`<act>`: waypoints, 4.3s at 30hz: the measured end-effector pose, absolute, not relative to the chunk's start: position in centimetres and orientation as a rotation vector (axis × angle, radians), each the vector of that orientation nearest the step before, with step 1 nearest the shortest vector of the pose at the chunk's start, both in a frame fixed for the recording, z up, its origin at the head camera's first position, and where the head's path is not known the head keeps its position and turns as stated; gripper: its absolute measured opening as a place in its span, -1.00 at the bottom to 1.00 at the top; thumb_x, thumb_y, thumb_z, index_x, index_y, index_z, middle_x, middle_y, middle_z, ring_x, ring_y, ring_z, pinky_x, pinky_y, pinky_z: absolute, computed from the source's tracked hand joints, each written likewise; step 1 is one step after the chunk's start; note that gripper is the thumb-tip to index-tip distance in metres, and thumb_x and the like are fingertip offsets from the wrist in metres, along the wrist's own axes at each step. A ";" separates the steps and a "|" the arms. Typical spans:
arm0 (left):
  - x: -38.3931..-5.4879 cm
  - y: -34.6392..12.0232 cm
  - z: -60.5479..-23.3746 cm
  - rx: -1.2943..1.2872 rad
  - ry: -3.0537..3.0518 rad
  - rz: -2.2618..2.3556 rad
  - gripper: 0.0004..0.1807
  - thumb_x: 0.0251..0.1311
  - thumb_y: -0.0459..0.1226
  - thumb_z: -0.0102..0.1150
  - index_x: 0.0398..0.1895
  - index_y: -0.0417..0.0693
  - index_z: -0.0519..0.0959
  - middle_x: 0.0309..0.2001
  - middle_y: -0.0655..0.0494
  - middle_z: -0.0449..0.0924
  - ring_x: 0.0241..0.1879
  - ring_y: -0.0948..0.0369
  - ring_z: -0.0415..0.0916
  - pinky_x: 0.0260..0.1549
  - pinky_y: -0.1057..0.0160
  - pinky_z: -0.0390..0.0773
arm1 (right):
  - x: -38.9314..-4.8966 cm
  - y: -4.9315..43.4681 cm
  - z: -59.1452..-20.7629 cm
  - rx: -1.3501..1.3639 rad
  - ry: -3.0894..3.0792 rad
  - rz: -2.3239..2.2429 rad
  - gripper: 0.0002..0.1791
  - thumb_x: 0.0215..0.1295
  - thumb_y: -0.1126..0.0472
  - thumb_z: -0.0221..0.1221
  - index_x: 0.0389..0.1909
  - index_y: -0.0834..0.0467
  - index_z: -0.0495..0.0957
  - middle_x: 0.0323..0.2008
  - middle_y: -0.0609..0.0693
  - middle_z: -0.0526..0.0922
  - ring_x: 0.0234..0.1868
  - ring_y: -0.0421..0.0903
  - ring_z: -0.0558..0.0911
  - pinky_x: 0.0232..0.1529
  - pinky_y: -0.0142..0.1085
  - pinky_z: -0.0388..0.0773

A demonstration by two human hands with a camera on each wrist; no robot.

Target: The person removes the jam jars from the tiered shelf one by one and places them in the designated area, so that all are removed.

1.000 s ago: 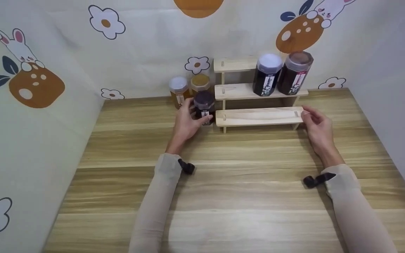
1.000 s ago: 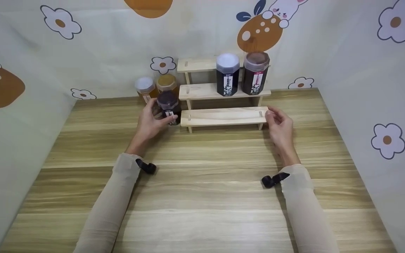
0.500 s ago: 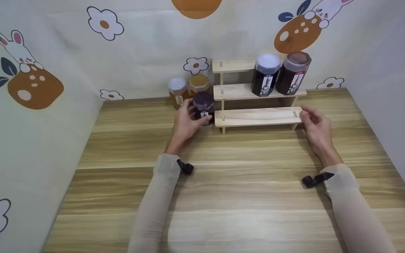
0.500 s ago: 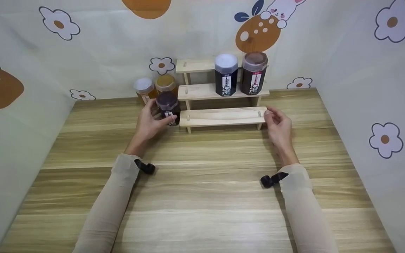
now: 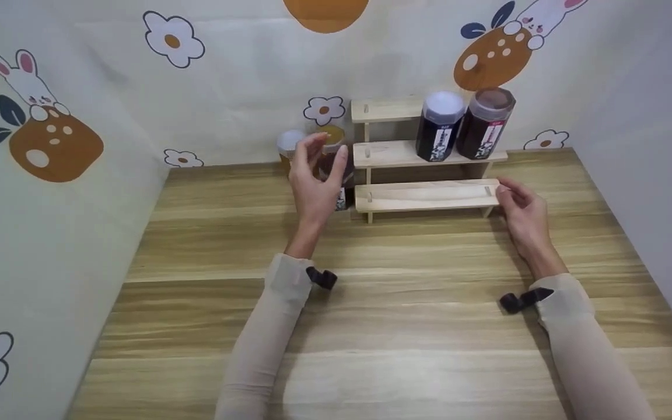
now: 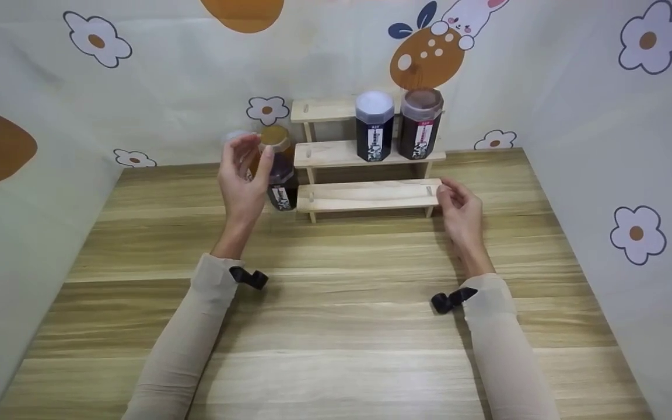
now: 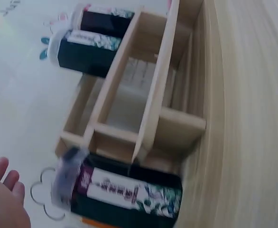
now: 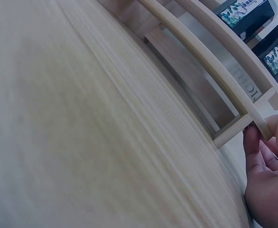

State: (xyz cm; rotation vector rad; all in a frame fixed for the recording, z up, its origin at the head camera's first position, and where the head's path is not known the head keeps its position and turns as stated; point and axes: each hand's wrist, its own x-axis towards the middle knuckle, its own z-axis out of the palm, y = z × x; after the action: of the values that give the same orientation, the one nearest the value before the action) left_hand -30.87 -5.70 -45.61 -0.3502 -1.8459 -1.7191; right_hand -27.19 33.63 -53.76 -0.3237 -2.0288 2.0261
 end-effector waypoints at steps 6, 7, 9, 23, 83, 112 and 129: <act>-30.3 -3.3 -45.1 -0.494 -1.824 -1.770 -0.60 0.45 -0.27 0.39 0.22 -0.27 0.56 0.17 -0.21 0.62 0.25 -0.03 0.63 0.39 0.08 0.66 | -27.2 33.7 -53.8 -0.309 -2.022 2.055 -0.44 0.57 0.15 0.29 0.45 0.32 0.51 -0.11 -0.17 0.77 -0.13 -0.29 0.73 -0.11 -0.54 0.74; -30.3 -3.0 -45.1 -0.501 -1.827 -1.779 -0.61 0.45 -0.26 0.38 0.21 -0.25 0.57 0.16 -0.22 0.62 0.24 -0.06 0.64 0.37 0.12 0.67 | -27.2 33.7 -53.8 -0.307 -2.027 2.051 -0.44 0.57 0.15 0.29 0.45 0.32 0.51 -0.10 -0.17 0.77 -0.13 -0.29 0.73 -0.10 -0.55 0.74; -30.4 -2.4 -45.2 -0.512 -1.835 -1.811 -0.63 0.46 -0.25 0.38 0.21 -0.21 0.58 0.15 -0.20 0.64 0.21 -0.08 0.65 0.32 0.17 0.70 | -27.3 33.6 -53.8 -0.300 -2.044 2.026 -0.45 0.58 0.16 0.28 0.45 0.33 0.52 -0.10 -0.18 0.77 -0.11 -0.29 0.72 -0.09 -0.55 0.72; -32.0 2.8 -45.7 -0.530 -2.103 -1.874 -0.61 0.43 -0.29 0.38 0.22 -0.24 0.57 0.20 -0.15 0.69 0.26 0.03 0.67 0.31 0.24 0.69 | -27.1 33.6 -53.8 -0.282 -2.021 2.022 -0.45 0.57 0.15 0.29 0.43 0.36 0.53 -0.13 -0.16 0.77 -0.15 -0.31 0.72 -0.13 -0.56 0.71; -33.1 7.5 -44.6 -0.336 -2.389 -1.508 -0.15 0.16 -0.02 0.65 0.44 -0.02 0.40 0.35 -0.05 0.65 0.35 0.07 0.61 0.41 0.14 0.60 | -27.3 33.8 -54.0 -0.296 -2.104 1.951 -0.46 0.60 0.10 0.24 0.45 0.29 0.53 -0.05 -0.18 0.76 -0.07 -0.31 0.70 -0.10 -0.55 0.71; -31.1 2.6 -45.3 -0.312 -2.212 -1.479 -0.01 0.04 0.08 0.68 0.54 0.16 0.39 0.33 0.07 0.66 0.20 0.15 0.69 0.14 0.25 0.75 | -27.0 33.4 -53.8 -0.262 -2.104 1.971 -0.44 0.60 0.09 0.26 0.46 0.29 0.52 -0.06 -0.18 0.77 -0.11 -0.26 0.74 -0.14 -0.52 0.74; -30.9 -5.2 -42.4 -0.257 -2.050 -1.537 -0.02 0.02 -0.03 0.72 0.50 -0.05 0.41 0.30 -0.06 0.64 0.18 0.10 0.69 0.13 0.27 0.77 | -27.0 33.6 -53.9 -0.266 -2.099 1.957 -0.47 0.61 0.12 0.24 0.44 0.29 0.53 -0.06 -0.19 0.76 -0.11 -0.29 0.74 -0.12 -0.53 0.74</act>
State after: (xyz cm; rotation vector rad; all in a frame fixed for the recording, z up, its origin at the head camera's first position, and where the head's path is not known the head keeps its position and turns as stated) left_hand -30.93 -5.19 -42.44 -0.2566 -2.0502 -1.5372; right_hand -26.98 33.60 -53.93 -0.2662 -2.0990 1.9575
